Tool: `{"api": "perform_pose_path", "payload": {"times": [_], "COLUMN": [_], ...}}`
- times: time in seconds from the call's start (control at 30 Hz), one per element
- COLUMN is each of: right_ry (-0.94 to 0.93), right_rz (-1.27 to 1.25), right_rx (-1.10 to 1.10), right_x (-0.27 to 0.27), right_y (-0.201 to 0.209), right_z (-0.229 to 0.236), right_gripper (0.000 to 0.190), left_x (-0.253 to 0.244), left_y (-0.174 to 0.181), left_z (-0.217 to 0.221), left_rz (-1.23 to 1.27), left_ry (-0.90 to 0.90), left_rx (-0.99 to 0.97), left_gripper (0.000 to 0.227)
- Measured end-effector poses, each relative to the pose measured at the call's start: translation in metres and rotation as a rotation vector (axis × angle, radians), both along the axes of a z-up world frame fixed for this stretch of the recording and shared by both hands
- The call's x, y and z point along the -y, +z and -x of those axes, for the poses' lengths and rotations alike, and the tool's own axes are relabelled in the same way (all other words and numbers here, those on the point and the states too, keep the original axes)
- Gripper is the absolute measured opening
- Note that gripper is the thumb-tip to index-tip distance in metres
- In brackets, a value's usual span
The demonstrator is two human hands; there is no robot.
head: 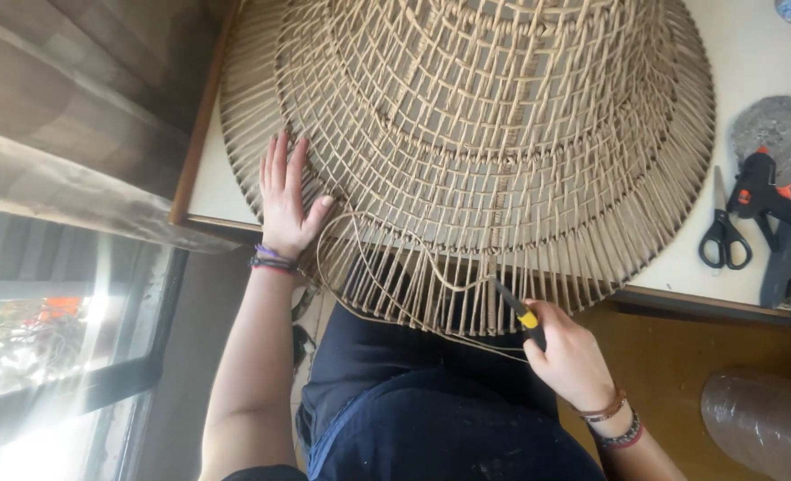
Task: A person weaves rattan strips into a large conical structure and trims the excess with pliers.
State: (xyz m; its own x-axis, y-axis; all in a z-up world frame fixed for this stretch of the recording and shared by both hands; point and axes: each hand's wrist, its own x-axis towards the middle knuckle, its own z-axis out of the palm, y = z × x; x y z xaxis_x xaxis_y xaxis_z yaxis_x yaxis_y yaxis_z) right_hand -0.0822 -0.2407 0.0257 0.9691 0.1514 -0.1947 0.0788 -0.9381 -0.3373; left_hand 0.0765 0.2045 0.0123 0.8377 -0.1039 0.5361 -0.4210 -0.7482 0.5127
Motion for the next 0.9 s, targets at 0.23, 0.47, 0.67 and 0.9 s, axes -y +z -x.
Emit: {"api": "perform_pose_path", "payload": {"times": [0.23, 0.47, 0.67, 0.9], "right_ry": [0.035, 0.12, -0.121, -0.3], "right_rz": [0.25, -0.193, -0.699, -0.941], "right_rx": [-0.014, -0.33, -0.788, -0.987], "right_x": [-0.012, -0.059, -0.089, -0.099], "right_y": [0.008, 0.035, 0.053, 0.061], "right_z": [-0.008, -0.044, -0.058, -0.062], "right_gripper": [0.042, 0.026, 0.027, 0.03], "left_x": [0.095, 0.122, 0.115, 0.127], "left_y": [0.045, 0.023, 0.035, 0.032], "left_z": [0.049, 0.09, 0.08, 0.071], "left_rz": [0.197, 0.402, 0.069, -0.127], "left_ry": [-0.151, -0.062, 0.034, 0.05], "left_rx": [0.273, -0.284, -0.092, 0.118], "left_gripper": [0.065, 0.016, 0.014, 0.011]}}
